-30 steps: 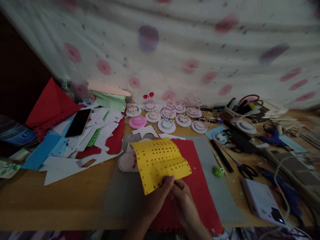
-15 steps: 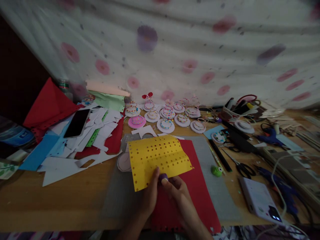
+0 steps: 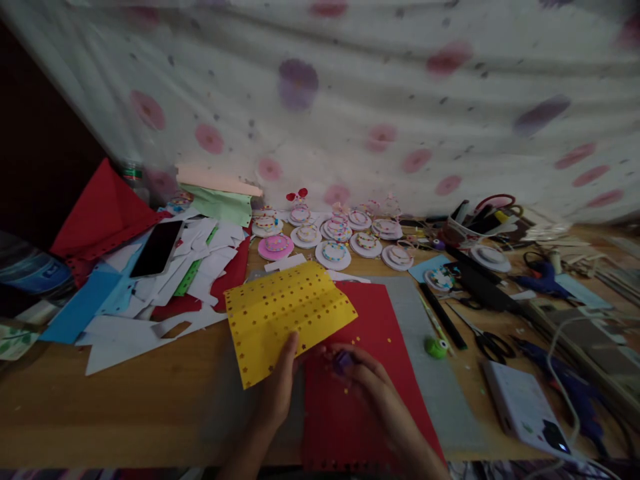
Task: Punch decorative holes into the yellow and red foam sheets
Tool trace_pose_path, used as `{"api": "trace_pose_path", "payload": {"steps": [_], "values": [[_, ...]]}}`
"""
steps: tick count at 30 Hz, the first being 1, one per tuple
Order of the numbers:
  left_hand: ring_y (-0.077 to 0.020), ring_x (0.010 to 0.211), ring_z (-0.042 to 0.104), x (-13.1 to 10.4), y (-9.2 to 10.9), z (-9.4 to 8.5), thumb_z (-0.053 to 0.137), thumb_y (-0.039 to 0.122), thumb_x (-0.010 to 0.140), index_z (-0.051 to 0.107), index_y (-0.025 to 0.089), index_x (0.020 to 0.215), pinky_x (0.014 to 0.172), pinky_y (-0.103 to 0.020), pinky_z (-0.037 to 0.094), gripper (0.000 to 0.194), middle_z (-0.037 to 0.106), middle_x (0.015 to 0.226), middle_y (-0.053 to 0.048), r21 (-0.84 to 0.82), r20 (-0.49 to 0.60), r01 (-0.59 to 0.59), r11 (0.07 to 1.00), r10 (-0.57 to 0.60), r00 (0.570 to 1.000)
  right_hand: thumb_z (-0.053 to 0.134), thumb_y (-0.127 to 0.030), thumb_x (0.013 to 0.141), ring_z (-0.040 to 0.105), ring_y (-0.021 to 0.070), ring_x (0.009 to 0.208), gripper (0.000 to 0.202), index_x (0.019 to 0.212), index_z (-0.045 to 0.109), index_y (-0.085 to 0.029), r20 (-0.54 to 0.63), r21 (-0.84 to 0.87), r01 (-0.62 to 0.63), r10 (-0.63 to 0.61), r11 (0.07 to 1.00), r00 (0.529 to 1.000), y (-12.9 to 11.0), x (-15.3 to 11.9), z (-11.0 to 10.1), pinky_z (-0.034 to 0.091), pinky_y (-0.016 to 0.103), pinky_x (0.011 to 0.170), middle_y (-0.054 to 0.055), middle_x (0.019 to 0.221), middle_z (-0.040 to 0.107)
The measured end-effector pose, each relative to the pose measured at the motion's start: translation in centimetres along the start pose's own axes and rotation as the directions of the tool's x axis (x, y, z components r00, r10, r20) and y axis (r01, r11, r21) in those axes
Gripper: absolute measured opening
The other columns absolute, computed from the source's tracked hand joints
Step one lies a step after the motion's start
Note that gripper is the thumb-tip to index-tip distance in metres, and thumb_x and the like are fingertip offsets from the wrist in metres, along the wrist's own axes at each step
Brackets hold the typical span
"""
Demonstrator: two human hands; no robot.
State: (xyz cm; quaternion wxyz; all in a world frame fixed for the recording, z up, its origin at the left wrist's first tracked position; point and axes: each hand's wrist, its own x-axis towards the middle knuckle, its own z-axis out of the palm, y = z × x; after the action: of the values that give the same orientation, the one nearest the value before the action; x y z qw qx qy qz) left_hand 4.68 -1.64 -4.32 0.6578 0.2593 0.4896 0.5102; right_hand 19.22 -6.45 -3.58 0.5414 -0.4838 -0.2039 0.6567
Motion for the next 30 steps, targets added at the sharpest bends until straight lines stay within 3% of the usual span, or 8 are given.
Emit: {"api": "trace_pose_path", "payload": {"steps": [3, 7, 10, 13, 17, 22, 27, 30], "values": [[-0.0227, 0.073, 0.07, 0.2, -0.5, -0.9, 0.072, 0.044, 0.072, 0.069, 0.012, 0.089, 0.068, -0.034, 0.055, 0.036, 0.076, 0.083, -0.01, -0.038, 0.045, 0.045, 0.998, -0.043, 0.998, 0.073, -0.03, 0.068, 0.063, 0.0212, 0.087, 0.029, 0.094, 0.073, -0.02, 0.002, -0.054, 0.016, -0.016, 0.998, 1.0, -0.8, 0.9, -0.6, 0.047, 0.031, 0.082, 0.007, 0.093, 0.072], [-0.0179, 0.065, 0.067, 0.4, -1.1, -1.5, 0.07, 0.044, 0.072, 0.071, 0.011, 0.075, 0.064, -0.029, 0.053, 0.033, 0.074, 0.073, -0.009, -0.011, 0.087, 0.104, 0.994, -0.103, 0.991, 0.077, -0.037, 0.066, 0.063, 0.0209, 0.082, 0.031, 0.092, 0.074, -0.021, -0.042, -0.263, 0.077, -0.091, 0.962, 0.995, -1.3, 1.9, -0.8, 0.048, 0.03, 0.074, 0.005, 0.091, 0.072], [-0.0185, 0.066, 0.067, 0.5, -1.0, -1.5, 0.066, 0.045, 0.074, 0.071, 0.011, 0.076, 0.066, -0.03, 0.053, 0.035, 0.074, 0.075, -0.01, 0.034, 0.103, 0.102, 0.994, -0.105, 0.989, 0.076, -0.043, 0.065, 0.062, 0.0223, 0.075, 0.027, 0.08, 0.075, -0.021, -0.069, -0.497, 0.167, -0.231, 0.851, 0.97, -1.4, 2.4, -0.9, 0.047, 0.032, 0.07, 0.005, 0.081, 0.073], [-0.0195, 0.069, 0.067, 0.6, -0.7, -1.4, 0.066, 0.048, 0.074, 0.071, 0.011, 0.076, 0.069, -0.031, 0.053, 0.038, 0.074, 0.076, -0.011, 0.069, 0.115, 0.104, 0.992, -0.112, 0.987, 0.072, -0.041, 0.07, 0.062, 0.0233, 0.071, 0.021, 0.073, 0.074, -0.021, -0.016, -0.621, 0.242, -0.321, 0.745, 0.947, -1.2, 2.8, -1.1, 0.046, 0.033, 0.068, 0.006, 0.074, 0.073], [-0.0193, 0.069, 0.067, 0.6, -0.7, -1.2, 0.067, 0.047, 0.074, 0.071, 0.011, 0.076, 0.069, -0.031, 0.053, 0.036, 0.074, 0.075, -0.01, 0.063, 0.117, 0.103, 0.993, -0.11, 0.987, 0.068, -0.038, 0.077, 0.062, 0.0224, 0.068, 0.017, 0.075, 0.072, -0.021, 0.058, -0.658, 0.305, -0.358, 0.688, 0.932, -0.7, 3.0, -1.3, 0.045, 0.031, 0.064, 0.005, 0.072, 0.071], [-0.0187, 0.065, 0.066, 0.7, -0.8, -1.4, 0.067, 0.045, 0.072, 0.071, 0.011, 0.073, 0.064, -0.03, 0.052, 0.034, 0.074, 0.073, -0.01, 0.041, 0.139, 0.09, 0.995, -0.095, 0.986, 0.061, -0.043, 0.082, 0.059, 0.0202, 0.057, 0.027, 0.073, 0.07, -0.02, 0.065, -0.721, 0.289, -0.354, 0.63, 0.933, -0.7, 3.2, -1.4, 0.042, 0.029, 0.056, 0.003, 0.058, 0.065], [-0.0171, 0.065, 0.065, 0.4, -0.6, -1.6, 0.067, 0.044, 0.075, 0.072, 0.012, 0.074, 0.062, -0.027, 0.051, 0.032, 0.074, 0.073, -0.009, 0.022, 0.183, 0.09, 0.996, -0.093, 0.979, 0.066, -0.046, 0.077, 0.06, 0.0199, 0.06, 0.027, 0.077, 0.068, -0.019, 0.038, -0.658, 0.293, -0.358, 0.694, 0.933, -0.8, 3.6, -1.8, 0.044, 0.029, 0.058, 0.004, 0.066, 0.067], [-0.0165, 0.065, 0.064, 0.1, -0.2, -1.5, 0.066, 0.042, 0.078, 0.073, 0.013, 0.076, 0.063, -0.026, 0.051, 0.03, 0.074, 0.074, -0.007, 0.008, 0.23, 0.088, 0.996, -0.087, 0.969, 0.069, -0.047, 0.073, 0.055, 0.0162, 0.054, 0.029, 0.074, 0.06, -0.02, 0.007, -0.624, 0.298, -0.376, 0.722, 0.927, -1.0, 3.5, -1.9, 0.04, 0.025, 0.053, 0.0, 0.06, 0.061]]}}
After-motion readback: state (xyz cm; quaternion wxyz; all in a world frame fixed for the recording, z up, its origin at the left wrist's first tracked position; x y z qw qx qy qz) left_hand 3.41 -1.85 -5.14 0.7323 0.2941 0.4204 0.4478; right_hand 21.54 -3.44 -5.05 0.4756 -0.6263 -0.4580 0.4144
